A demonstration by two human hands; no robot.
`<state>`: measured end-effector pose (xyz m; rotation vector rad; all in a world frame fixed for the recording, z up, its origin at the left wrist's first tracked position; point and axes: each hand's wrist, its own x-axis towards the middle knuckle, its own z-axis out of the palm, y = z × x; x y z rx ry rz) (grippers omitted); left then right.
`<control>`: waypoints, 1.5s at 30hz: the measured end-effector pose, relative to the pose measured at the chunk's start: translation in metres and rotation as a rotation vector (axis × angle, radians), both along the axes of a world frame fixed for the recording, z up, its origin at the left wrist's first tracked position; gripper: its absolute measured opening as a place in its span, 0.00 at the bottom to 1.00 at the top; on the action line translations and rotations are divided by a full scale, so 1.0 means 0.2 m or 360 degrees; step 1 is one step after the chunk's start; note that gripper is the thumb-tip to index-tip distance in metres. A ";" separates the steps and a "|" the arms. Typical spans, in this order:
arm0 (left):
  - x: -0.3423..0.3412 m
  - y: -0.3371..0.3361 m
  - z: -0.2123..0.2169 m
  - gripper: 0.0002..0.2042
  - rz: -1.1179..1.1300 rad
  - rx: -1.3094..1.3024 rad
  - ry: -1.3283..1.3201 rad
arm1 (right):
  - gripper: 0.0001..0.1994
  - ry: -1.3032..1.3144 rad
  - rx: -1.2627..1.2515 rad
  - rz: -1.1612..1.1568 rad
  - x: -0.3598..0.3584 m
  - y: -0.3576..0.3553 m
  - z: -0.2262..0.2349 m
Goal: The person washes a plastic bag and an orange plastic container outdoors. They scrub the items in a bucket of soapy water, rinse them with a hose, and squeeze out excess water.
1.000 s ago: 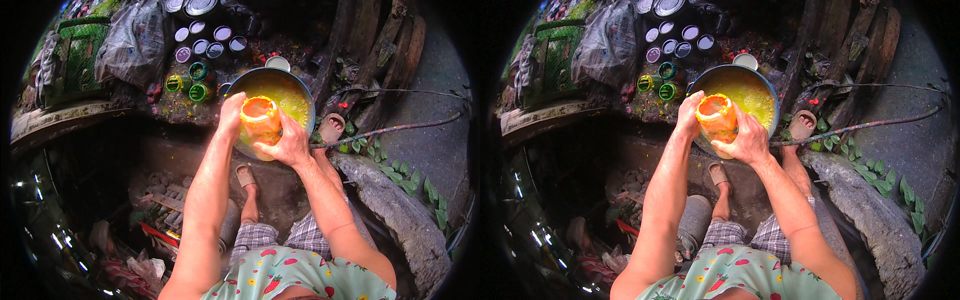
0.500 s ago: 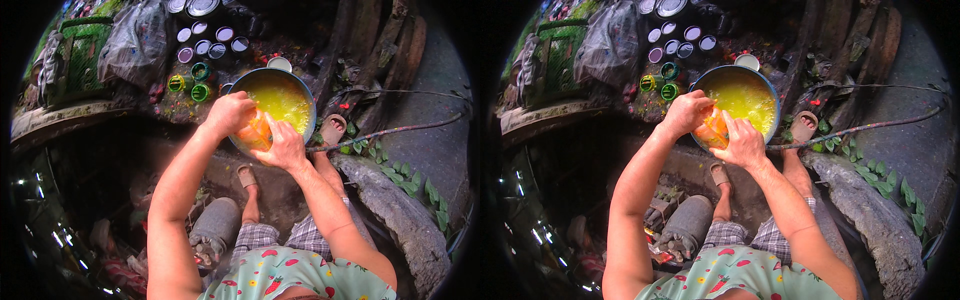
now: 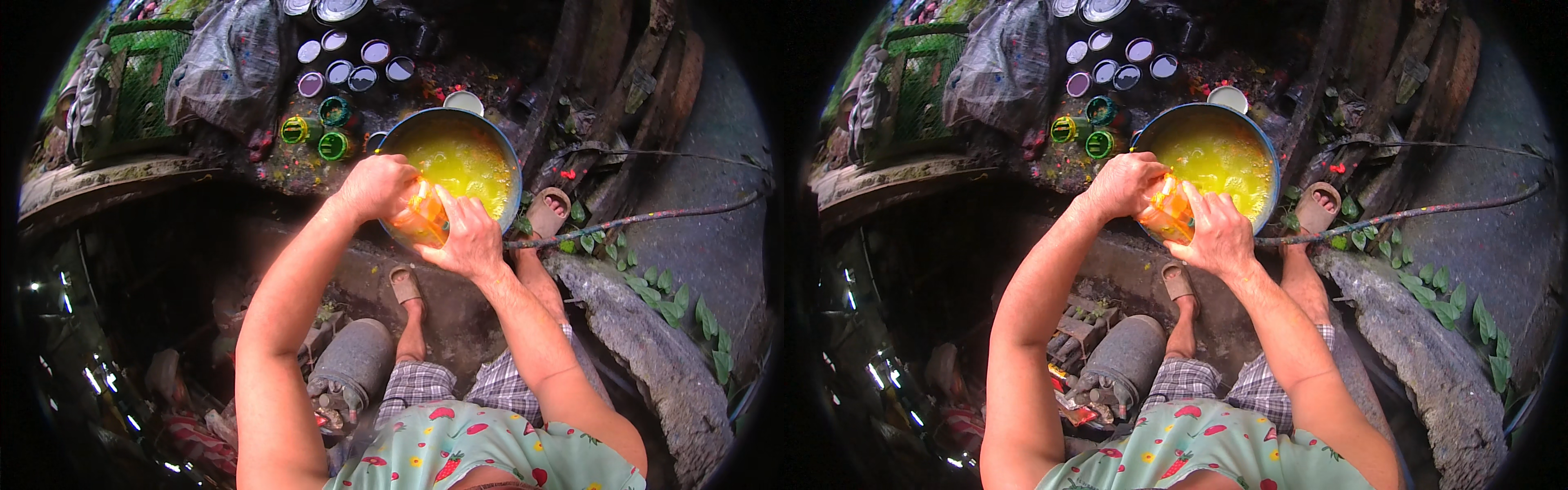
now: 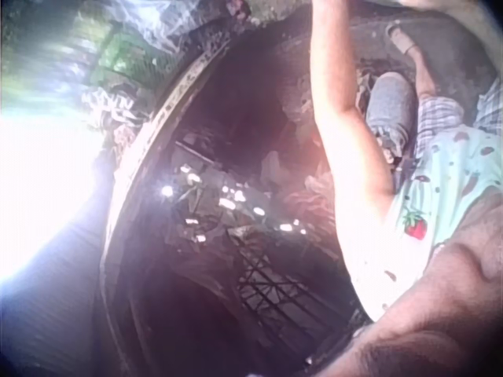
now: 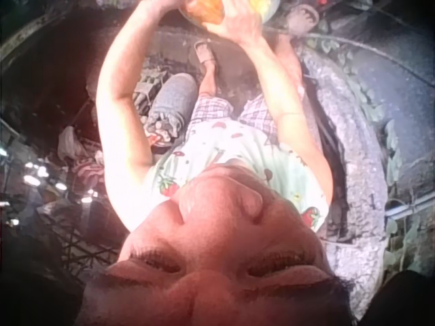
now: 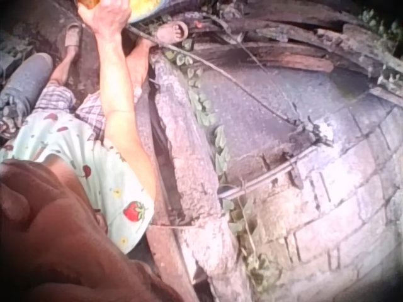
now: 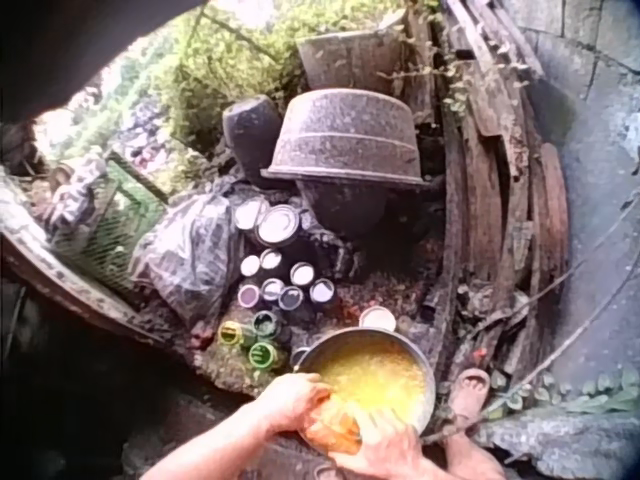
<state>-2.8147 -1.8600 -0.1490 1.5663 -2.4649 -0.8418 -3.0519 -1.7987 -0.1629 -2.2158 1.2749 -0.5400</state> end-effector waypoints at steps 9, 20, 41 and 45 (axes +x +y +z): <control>0.02 -0.04 0.01 0.13 -0.0265 0.0155 -0.0272 | 0.50 -0.0011 -0.0036 0.0024 0.01 -0.01 0.01; 0.04 0.00 -0.06 0.17 0.0203 0.0590 -0.0219 | 0.48 0.0006 -0.0030 0.0038 0.04 -0.02 0.02; 0.07 0.08 -0.05 0.12 0.0265 0.0523 -0.0160 | 0.49 -0.0028 -0.0024 0.0079 0.06 -0.01 0.00; 0.12 0.08 0.02 0.13 0.0069 0.0605 -0.0498 | 0.46 -0.0064 0.0007 0.0084 0.05 -0.02 0.00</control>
